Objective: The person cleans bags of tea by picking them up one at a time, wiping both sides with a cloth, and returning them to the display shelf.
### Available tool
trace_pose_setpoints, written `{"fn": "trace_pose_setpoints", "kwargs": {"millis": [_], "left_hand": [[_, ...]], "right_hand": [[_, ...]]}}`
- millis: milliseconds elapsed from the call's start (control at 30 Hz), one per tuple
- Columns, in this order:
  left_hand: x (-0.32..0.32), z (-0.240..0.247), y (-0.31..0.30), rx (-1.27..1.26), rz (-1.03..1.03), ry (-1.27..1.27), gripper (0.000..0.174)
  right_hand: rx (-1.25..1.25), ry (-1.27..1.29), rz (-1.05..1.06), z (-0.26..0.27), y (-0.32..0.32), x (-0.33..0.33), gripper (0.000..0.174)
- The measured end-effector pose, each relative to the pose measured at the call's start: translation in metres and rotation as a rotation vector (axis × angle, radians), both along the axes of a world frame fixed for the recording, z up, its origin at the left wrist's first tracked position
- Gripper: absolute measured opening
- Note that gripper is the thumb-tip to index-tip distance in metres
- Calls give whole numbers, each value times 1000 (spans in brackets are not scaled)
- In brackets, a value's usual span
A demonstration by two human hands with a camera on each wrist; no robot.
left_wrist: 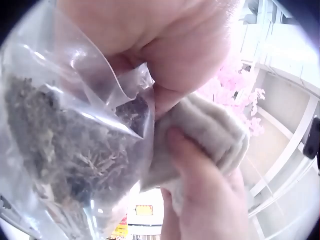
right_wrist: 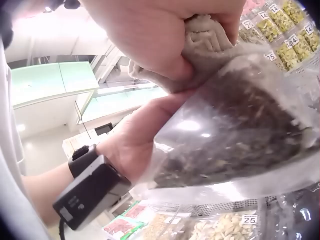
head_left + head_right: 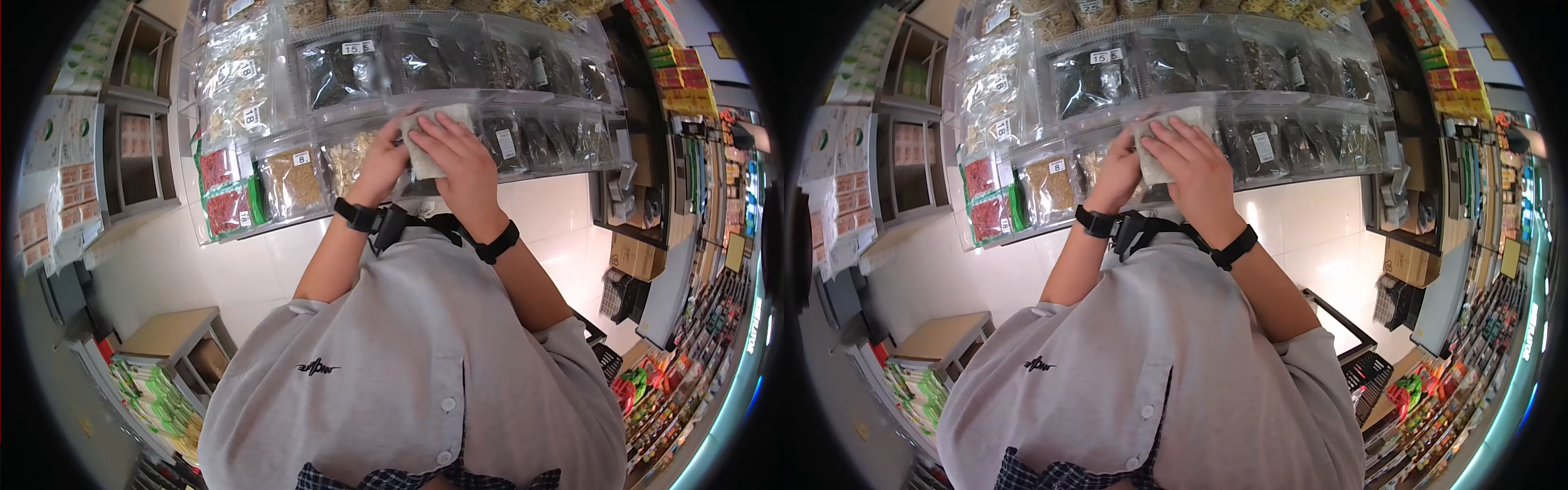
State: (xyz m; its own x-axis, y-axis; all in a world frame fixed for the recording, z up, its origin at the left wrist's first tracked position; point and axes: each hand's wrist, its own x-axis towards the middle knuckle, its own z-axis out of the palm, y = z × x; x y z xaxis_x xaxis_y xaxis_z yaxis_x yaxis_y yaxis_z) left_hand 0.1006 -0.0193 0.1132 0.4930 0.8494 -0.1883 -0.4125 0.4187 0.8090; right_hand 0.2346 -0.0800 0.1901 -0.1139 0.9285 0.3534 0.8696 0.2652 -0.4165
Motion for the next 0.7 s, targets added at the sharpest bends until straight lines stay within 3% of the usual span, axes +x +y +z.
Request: {"fn": "trace_pose_setpoints", "kwargs": {"millis": [33, 100, 167, 267, 300, 367, 400, 433, 500, 567, 633, 700], "left_hand": [[-6, 1, 3, 4, -18, -4, 41], [-23, 0, 10, -277, 158, -7, 39], [-40, 7, 17, -300, 237, -35, 36], [-60, 20, 18, -302, 315, 1, 35], [-64, 25, 15, -306, 348, 61, 36], [-69, 28, 11, -287, 345, 77, 37], [-69, 31, 9, -271, 338, 71, 38], [-65, 34, 6, -264, 342, 84, 38], [-56, 40, 2, -235, 416, 153, 38], [-52, 29, 3, -206, 438, 140, 39], [-39, 34, -2, -163, 456, 154, 43], [-13, 49, -7, -105, 473, 214, 47]], "right_hand": [[4, -4, -18, 0, -2, -1, 56], [-10, -98, 148, -1, -6, -7, 48], [-7, -85, 306, -8, -9, -19, 41], [-18, 3, 360, -14, -4, -28, 41], [-15, 22, 358, -17, -1, -27, 41], [68, 120, 160, -24, 16, -21, 44], [42, 273, 119, -27, 24, -16, 48], [48, 287, 121, -31, 28, -13, 48], [-127, 729, 101, -41, 34, -9, 49], [-86, 789, 122, -48, 34, 1, 47], [-375, 956, 28, -50, 30, 24, 45], [-463, 1069, -18, -81, 27, 52, 41]]}}
